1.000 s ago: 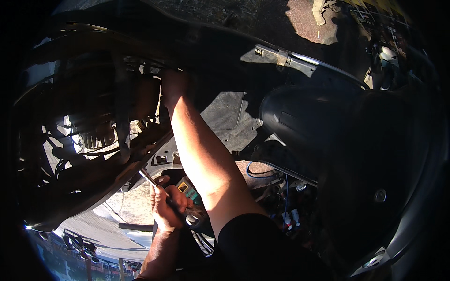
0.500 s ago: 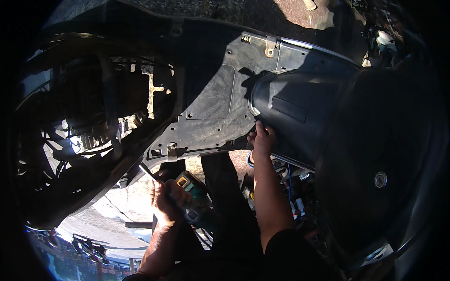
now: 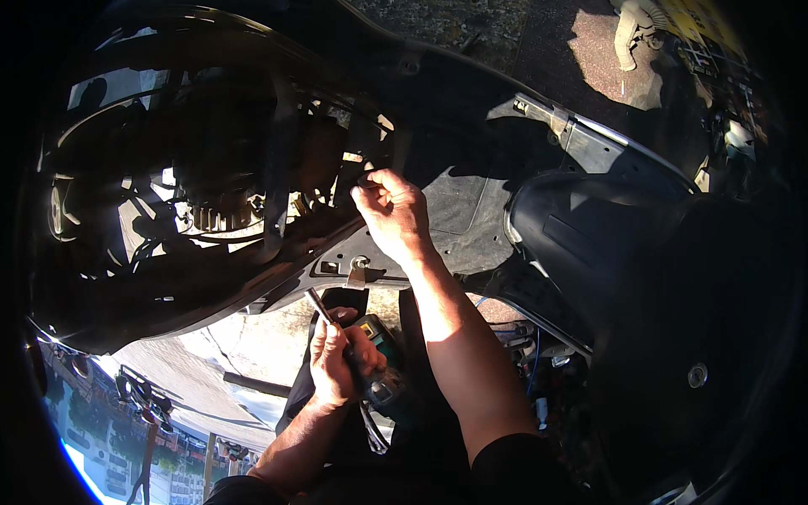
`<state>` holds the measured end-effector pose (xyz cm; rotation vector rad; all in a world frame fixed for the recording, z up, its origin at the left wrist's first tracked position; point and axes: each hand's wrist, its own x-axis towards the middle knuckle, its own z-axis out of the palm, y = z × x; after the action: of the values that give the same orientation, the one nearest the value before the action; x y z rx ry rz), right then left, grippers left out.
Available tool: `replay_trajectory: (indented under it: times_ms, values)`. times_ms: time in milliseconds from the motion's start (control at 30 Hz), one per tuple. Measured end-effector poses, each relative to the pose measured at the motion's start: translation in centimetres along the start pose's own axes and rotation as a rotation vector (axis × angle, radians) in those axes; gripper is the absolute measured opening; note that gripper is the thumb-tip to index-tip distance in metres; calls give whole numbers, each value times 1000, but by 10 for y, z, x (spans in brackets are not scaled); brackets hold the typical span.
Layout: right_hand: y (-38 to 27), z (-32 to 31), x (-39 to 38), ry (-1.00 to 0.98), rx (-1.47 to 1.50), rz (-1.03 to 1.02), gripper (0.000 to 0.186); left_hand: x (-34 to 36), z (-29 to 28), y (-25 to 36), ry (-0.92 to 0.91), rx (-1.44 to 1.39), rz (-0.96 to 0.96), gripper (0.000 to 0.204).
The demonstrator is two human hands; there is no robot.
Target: The person works on a scooter in a workshop, using a cordless drill to remove screws from the scooter's body panel. They remove a small black plastic cover and set it aside, then continue unscrewing additional fasteners to access the internal components.
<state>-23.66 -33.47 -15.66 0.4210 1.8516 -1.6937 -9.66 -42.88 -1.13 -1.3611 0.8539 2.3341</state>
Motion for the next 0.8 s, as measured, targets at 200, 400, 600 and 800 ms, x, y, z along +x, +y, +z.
replay_trajectory:
  times_ms: [200, 400, 600, 800]
  values:
    - [8, 51, 17, -61, -199, 272, 17, -2, 0, 3, 22, -146, 3, 31]
    - [15, 59, 40, -191, -203, 487, 20, -1, -4, 5, 34, -130, 8, 31]
    - [-1, 54, 44, -148, -49, 559, 16, -2, -7, 6, 31, -49, 1, 30]
    - [-13, 31, 70, 51, -78, 429, 18, -2, -8, 8, 22, -96, 9, 32]
